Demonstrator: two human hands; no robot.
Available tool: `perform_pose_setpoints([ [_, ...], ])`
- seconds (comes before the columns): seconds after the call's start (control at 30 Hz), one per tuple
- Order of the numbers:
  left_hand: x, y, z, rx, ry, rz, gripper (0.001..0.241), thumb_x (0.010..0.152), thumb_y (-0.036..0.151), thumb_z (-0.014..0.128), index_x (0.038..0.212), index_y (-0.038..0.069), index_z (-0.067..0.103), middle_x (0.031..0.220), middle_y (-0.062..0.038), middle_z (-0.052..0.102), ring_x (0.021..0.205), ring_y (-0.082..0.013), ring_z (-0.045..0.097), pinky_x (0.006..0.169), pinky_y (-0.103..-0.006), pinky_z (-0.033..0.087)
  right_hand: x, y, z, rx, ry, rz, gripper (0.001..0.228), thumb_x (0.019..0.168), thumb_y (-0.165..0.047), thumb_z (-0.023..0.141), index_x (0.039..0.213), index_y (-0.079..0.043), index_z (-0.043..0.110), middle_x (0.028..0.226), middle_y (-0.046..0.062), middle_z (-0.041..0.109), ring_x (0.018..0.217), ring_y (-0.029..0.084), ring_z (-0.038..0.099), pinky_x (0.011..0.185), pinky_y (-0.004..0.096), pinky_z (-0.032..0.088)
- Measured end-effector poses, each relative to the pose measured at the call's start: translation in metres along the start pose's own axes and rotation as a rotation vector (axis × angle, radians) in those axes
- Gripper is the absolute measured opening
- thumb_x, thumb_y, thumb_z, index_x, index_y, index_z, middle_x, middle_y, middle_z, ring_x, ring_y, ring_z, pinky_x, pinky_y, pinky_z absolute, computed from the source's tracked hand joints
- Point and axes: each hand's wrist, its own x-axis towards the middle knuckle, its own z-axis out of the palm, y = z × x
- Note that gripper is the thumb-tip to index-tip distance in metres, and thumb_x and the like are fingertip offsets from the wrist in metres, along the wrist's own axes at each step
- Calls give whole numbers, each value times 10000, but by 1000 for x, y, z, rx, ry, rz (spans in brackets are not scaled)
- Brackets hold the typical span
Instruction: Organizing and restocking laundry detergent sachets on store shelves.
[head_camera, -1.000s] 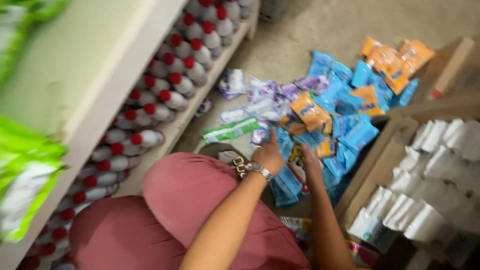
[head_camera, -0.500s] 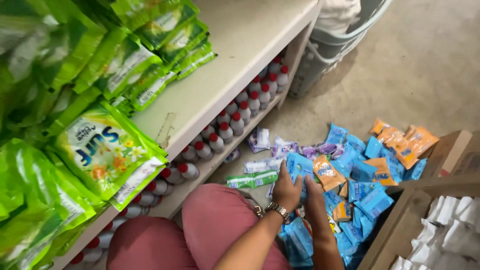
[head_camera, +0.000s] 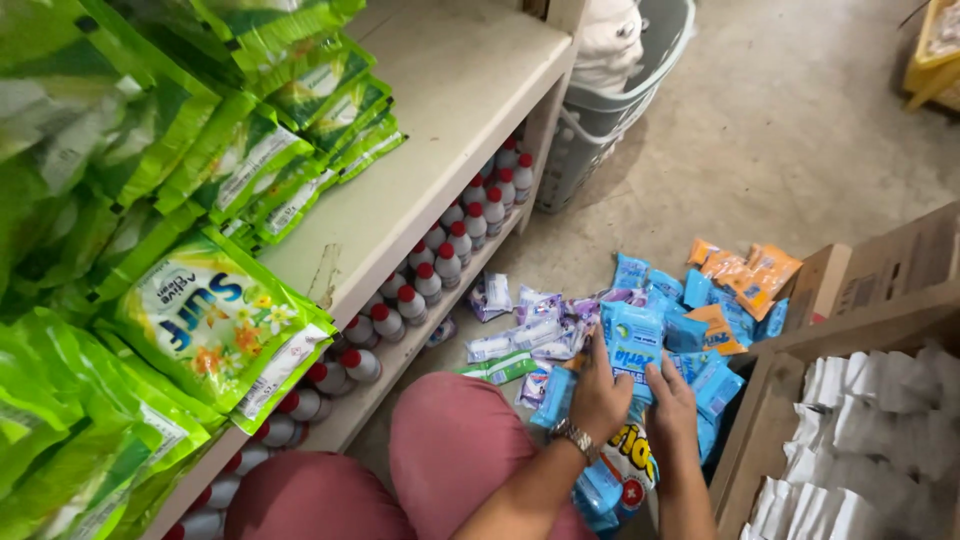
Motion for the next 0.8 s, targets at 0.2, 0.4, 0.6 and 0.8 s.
perform_pose_setpoints([
  [0.2, -7, 18, -11, -30, 5, -2, 767, 999, 124, 511, 1615, -92, 109, 1589, -376, 328, 1469, -485, 364, 1199, -464, 332, 3, -1, 2, -147, 23, -28, 501, 1008, -128, 554, 1476, 44, 506, 1377, 118, 628, 1186, 179, 599, 1012, 321, 460],
  [0.4, -2, -3, -7, 136, -97, -217, 758, 993, 162, 525, 1573, -93, 107, 1594, -353, 283, 1468, -468, 314, 1189, -457, 304, -2, 0, 2, -219, -83, 44, 522, 972, -129, 560, 1467, 24, 499, 1408, 83, 608, 1249, 170, 573, 1052, 320, 424],
  [0.6, 2, -63, 15, 263, -183, -91, 794, 976, 125, 557, 1563, -134, 90, 1575, -396, 260, 1489, -509, 258, 1242, -504, 204, 38, 73, -69, -309, 49, 63, 480, 983, -131, 602, 1428, 39, 543, 1382, 116, 643, 1270, 213, 577, 1084, 342, 421],
  [0.8, -3, -66, 8, 151, -171, -237, 704, 961, 61, 487, 1547, -124, 143, 1574, -372, 288, 1459, -464, 334, 1200, -427, 289, 6, 56, -29, -356, -1, 63, 417, 1018, -204, 600, 1370, 14, 655, 1199, 104, 704, 1028, 168, 626, 911, 334, 498],
])
